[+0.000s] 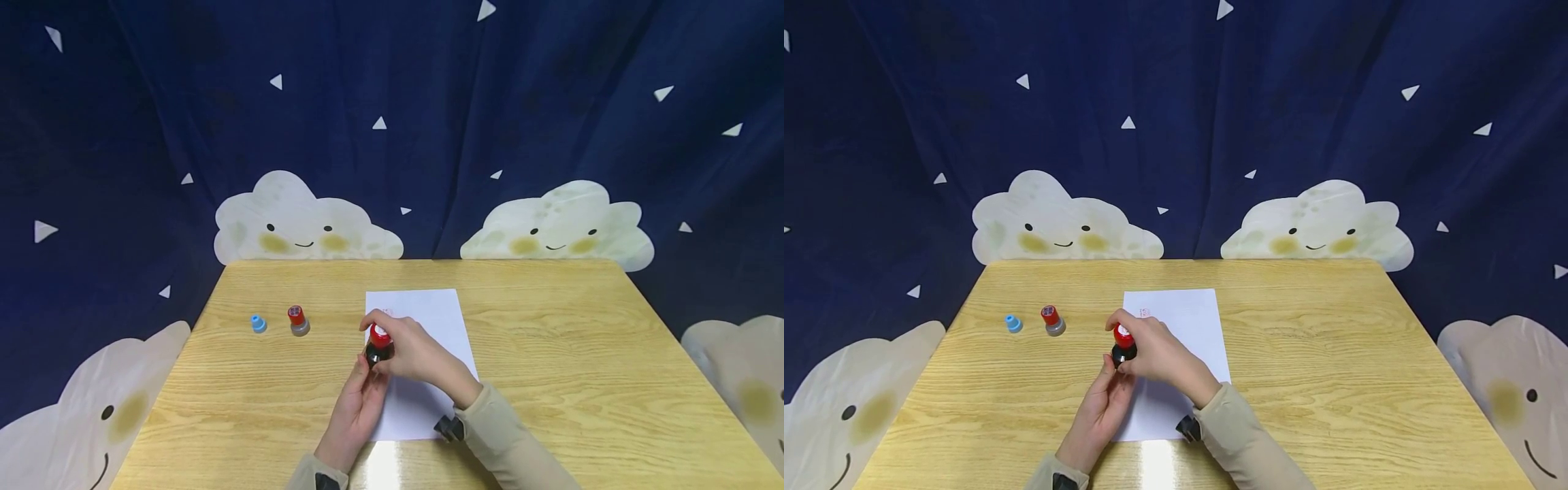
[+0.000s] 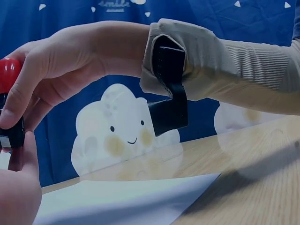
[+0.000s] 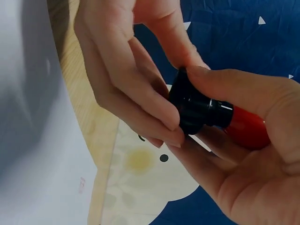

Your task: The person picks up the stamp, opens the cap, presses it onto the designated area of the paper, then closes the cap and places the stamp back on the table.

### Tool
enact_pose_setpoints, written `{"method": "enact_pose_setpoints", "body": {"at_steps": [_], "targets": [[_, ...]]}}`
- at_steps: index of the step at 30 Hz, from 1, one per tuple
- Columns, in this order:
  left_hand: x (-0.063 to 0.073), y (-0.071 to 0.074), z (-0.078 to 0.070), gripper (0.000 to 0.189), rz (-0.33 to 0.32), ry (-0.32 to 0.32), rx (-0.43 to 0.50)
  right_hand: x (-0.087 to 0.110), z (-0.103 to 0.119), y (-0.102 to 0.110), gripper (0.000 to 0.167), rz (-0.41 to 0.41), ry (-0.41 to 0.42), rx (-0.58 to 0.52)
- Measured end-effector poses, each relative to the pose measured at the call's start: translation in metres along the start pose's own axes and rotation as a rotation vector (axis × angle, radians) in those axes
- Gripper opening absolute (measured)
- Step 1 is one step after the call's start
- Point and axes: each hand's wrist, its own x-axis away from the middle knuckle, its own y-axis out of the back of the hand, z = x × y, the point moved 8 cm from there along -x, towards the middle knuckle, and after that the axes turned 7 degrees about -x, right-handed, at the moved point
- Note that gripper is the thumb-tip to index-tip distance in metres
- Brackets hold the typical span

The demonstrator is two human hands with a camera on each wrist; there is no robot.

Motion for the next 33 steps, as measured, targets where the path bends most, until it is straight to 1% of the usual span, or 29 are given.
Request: {"method": "enact_pose_setpoints", "body": {"at_steps": [5,9,14,19,22,28,30,33], "targets": [[0.0012,-0.0008,0.0009,0.031,0.0,0.008,0.023,0.0013,0.0025,0.0009,0.063,-0.006,0.025,0.008],[0.0021,-0.0013,0.0006,0.031,0.006,0.008,0.033,0.0023,0.0025,0.0013,0.062,-0.006,0.043,-0.012],[0.0021,-0.0012,0.0004,0.03,0.012,0.004,0.026,0.0029,0.0009,0.0026,0.063,0.002,0.027,-0.047],[0.001,-0.0017,0.0004,0.029,0.018,-0.007,0.011,0.0019,0.0019,0.0021,0.064,0.002,0.027,-0.03],[0.0002,-0.0011,0.0008,0.03,0.018,-0.011,-0.011,0.0022,0.0008,0.0004,0.066,0.004,0.011,-0.008],[-0.0014,-0.0049,0.0006,0.032,0.07,-0.016,-0.074,0.0039,-0.0027,-0.0013,0.066,-0.009,-0.035,0.016],[-0.0014,-0.0055,0.0005,0.03,0.068,-0.014,-0.088,0.0047,-0.0043,-0.0017,0.066,-0.013,-0.057,0.018],[-0.0007,-0.0059,0.0003,0.027,0.037,-0.01,-0.1,0.0058,-0.0063,-0.002,0.067,-0.016,-0.082,0.028]]}}
